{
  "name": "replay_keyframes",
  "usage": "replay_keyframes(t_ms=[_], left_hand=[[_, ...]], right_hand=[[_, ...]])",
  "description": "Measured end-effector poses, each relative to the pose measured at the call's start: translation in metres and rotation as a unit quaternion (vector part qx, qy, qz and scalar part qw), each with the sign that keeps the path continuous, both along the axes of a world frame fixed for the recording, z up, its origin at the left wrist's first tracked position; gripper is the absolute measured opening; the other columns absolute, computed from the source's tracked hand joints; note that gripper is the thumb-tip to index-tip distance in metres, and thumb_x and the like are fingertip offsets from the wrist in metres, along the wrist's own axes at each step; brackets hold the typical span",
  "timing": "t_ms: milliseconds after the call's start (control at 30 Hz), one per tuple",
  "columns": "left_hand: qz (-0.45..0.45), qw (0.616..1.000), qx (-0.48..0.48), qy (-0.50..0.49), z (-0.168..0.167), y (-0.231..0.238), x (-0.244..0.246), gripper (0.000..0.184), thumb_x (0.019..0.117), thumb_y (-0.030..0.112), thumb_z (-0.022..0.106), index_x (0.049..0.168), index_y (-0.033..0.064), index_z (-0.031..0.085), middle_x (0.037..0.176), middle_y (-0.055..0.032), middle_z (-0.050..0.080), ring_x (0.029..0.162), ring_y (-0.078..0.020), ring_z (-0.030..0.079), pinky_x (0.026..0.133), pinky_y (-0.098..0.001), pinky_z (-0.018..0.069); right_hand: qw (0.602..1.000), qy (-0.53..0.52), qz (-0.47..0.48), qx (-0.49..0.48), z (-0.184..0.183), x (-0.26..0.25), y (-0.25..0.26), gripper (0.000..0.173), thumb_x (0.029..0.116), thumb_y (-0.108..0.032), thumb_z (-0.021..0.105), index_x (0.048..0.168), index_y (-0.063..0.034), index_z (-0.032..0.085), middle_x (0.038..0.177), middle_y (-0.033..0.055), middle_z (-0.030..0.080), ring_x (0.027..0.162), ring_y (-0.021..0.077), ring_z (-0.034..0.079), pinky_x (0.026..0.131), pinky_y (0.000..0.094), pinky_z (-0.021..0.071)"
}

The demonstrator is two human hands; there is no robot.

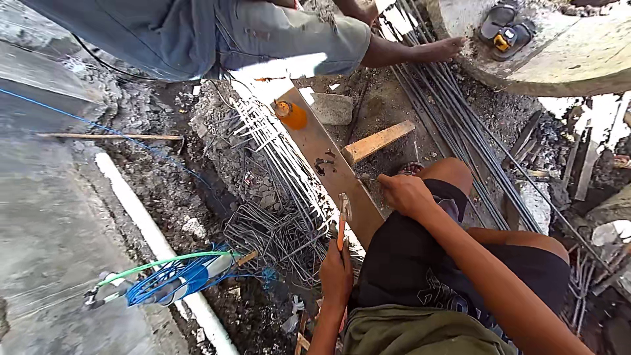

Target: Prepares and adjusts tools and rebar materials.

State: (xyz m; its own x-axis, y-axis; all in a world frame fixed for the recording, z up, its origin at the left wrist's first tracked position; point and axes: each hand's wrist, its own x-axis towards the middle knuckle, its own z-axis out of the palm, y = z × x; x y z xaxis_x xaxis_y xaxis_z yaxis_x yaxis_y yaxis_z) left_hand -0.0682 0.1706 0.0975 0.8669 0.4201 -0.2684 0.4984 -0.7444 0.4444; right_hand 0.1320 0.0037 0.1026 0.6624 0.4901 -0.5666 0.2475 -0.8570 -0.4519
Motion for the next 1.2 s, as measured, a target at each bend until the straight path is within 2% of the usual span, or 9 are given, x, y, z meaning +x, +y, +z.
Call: replay_keyframes(t_ms=[100,200,267,367,633,833,900,1000,1200], left_hand=[[0.025,0.999,-0.015,-0.040,-0.003,-0.007,0.020,0.033,0.1025,0.018,0.053,0.112,-0.0121,0.064,0.081,-0.0217,0.067,0.068,-0.0360,0.068,0.063,-0.0528,0.0559],[0.011,0.997,-0.052,-0.055,-0.004,-0.015,0.041,0.036,0.1024,0.012,0.054,0.124,-0.0160,0.058,0.104,-0.0303,0.067,0.089,-0.0430,0.070,0.081,-0.0553,0.0573],[-0.001,0.997,-0.073,-0.038,-0.001,-0.022,0.051,0.041,0.1019,0.010,0.054,0.132,-0.0180,0.052,0.115,-0.0354,0.064,0.100,-0.0482,0.068,0.088,-0.0589,0.0550],[-0.025,0.997,-0.069,-0.009,0.005,-0.033,0.055,0.043,0.1016,0.010,0.056,0.135,-0.0169,0.050,0.118,-0.0359,0.063,0.101,-0.0491,0.068,0.089,-0.0597,0.0547],[-0.073,0.991,0.047,0.106,0.026,-0.042,0.058,0.050,0.1022,0.029,0.062,0.133,-0.0104,0.057,0.123,-0.0326,0.063,0.097,-0.0465,0.070,0.081,-0.0585,0.0570],[0.000,0.996,-0.063,0.057,0.041,-0.024,0.061,0.037,0.1050,0.018,0.053,0.130,-0.0078,0.059,0.115,-0.0273,0.067,0.101,-0.0418,0.068,0.089,-0.0601,0.0529],[0.047,0.991,-0.123,-0.037,0.056,-0.013,0.071,0.031,0.1045,0.011,0.049,0.122,-0.0109,0.062,0.100,-0.0254,0.068,0.084,-0.0343,0.068,0.078,-0.0533,0.0546],[0.089,0.963,-0.218,-0.134,0.101,0.000,0.091,0.030,0.1079,0.013,0.041,0.118,-0.0076,0.059,0.095,-0.0076,0.065,0.076,-0.0066,0.065,0.070,-0.0247,0.0563],[-0.260,0.866,-0.211,-0.372,0.203,-0.030,0.103,0.033,0.1082,0.042,0.048,0.119,0.0208,0.070,0.120,0.0122,0.069,0.118,-0.0019,0.062,0.102,-0.0216,0.0508]], right_hand=[[0.976,-0.117,-0.118,0.143,0.032,-0.008,-0.022,0.026,0.1064,-0.025,0.049,0.106,-0.0087,0.070,0.076,0.0135,0.068,0.075,0.0344,0.070,0.066,0.0557,0.0535],[0.914,-0.217,-0.198,0.280,0.066,-0.025,-0.052,0.033,0.1064,-0.032,0.046,0.100,-0.0106,0.070,0.065,0.0004,0.058,0.057,0.0124,0.056,0.053,0.0347,0.0484],[0.875,-0.231,-0.222,0.362,0.090,-0.037,-0.070,0.032,0.1077,-0.030,0.048,0.098,-0.0079,0.069,0.067,-0.0050,0.056,0.056,-0.0020,0.049,0.052,0.0165,0.0423],[0.829,-0.196,-0.243,0.464,0.115,-0.058,-0.093,0.032,0.1102,-0.029,0.046,0.100,-0.0071,0.066,0.074,-0.0070,0.057,0.061,-0.0089,0.047,0.056,0.0078,0.0402],[0.769,-0.189,-0.260,0.552,0.135,-0.094,-0.124,0.031,0.1108,-0.034,0.044,0.104,-0.0110,0.063,0.076,-0.0078,0.055,0.065,-0.0110,0.047,0.060,0.0055,0.0390],[0.755,-0.192,-0.229,0.584,0.147,-0.108,-0.136,0.032,0.1112,-0.033,0.043,0.106,-0.0081,0.063,0.081,-0.0040,0.060,0.070,-0.0096,0.052,0.065,0.0058,0.0429],[0.754,-0.185,-0.215,0.593,0.150,-0.111,-0.140,0.032,0.1111,-0.033,0.043,0.107,-0.0079,0.062,0.083,-0.0037,0.061,0.072,-0.0097,0.054,0.067,0.0056,0.0431],[0.758,-0.190,-0.189,0.595,0.153,-0.113,-0.148,0.030,0.1109,-0.031,0.044,0.108,-0.0071,0.063,0.089,-0.0023,0.066,0.083,-0.0080,0.061,0.076,0.0072,0.0486],[0.799,-0.275,-0.152,0.512,0.168,-0.115,-0.160,0.032,0.1108,-0.034,0.044,0.108,-0.0097,0.064,0.079,0.0012,0.057,0.070,-0.0007,0.056,0.064,0.0112,0.0441]])
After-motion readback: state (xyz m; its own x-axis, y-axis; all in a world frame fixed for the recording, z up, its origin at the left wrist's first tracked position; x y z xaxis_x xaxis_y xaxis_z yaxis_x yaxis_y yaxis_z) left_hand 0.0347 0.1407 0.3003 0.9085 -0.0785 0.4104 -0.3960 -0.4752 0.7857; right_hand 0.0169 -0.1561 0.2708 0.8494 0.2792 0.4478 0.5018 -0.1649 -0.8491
